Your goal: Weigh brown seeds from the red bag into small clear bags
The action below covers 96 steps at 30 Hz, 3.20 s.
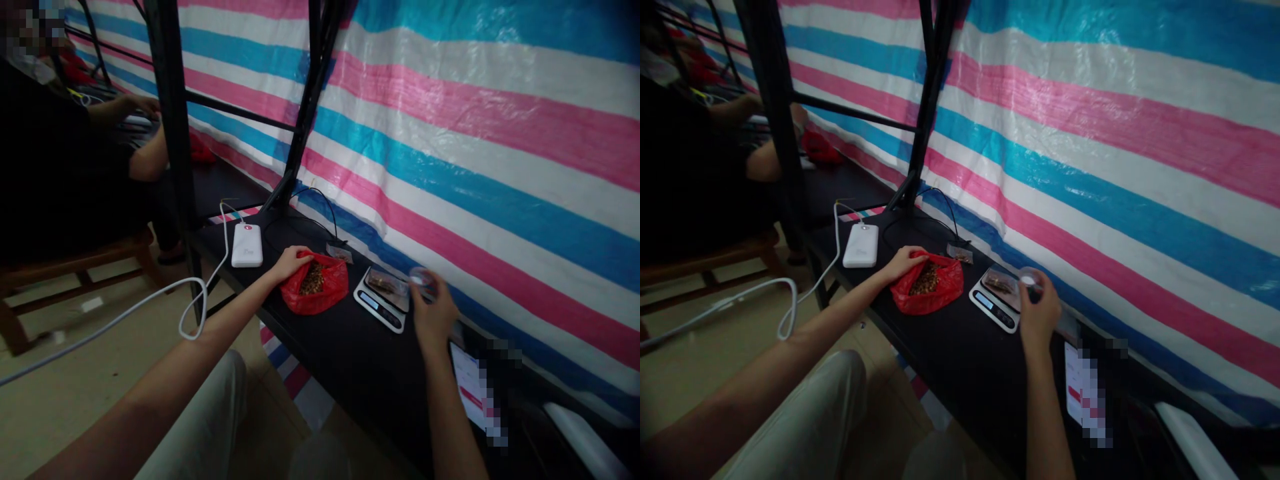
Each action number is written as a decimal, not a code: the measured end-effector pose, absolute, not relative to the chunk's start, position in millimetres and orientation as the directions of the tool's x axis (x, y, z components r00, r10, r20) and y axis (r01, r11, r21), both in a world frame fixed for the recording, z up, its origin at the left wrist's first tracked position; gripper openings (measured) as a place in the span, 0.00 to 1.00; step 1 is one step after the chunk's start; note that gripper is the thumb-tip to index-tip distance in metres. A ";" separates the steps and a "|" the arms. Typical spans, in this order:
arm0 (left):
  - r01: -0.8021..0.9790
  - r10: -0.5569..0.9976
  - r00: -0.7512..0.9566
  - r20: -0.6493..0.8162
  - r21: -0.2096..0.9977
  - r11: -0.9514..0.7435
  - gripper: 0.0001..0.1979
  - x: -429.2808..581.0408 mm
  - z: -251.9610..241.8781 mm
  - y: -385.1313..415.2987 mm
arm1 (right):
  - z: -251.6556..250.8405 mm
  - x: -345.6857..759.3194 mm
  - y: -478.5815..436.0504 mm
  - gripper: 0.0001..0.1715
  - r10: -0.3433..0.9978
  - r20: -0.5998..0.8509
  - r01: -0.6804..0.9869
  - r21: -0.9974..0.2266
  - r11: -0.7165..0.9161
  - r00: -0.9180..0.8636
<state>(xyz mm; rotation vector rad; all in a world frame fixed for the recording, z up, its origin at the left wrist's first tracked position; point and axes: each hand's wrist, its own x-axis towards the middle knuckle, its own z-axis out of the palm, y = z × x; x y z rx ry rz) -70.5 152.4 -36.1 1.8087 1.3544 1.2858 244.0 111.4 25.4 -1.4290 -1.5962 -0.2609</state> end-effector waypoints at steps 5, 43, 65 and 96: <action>0.444 0.921 -0.002 0.389 0.826 -0.348 0.13 -69.3 -35.5 148.4 | 24.3 145.1 86.6 0.21 0.709 0.483 0.809 -0.003 0.588 -0.514; 0.612 0.912 0.105 0.396 0.698 -0.373 0.17 -71.5 -37.5 142.1 | -13.9 300.7 127.7 0.25 0.849 0.303 0.827 -0.507 -0.241 0.433; 0.625 0.918 0.139 0.372 0.686 -0.373 0.16 -72.4 -38.7 142.7 | 38.5 250.7 151.3 0.07 0.849 0.527 0.896 -0.368 0.248 -0.019; -0.203 0.826 0.259 0.501 0.864 -0.460 0.13 98.1 3.9 183.3 | 38.0 261.7 145.1 0.19 0.860 0.501 0.408 -0.809 0.424 0.099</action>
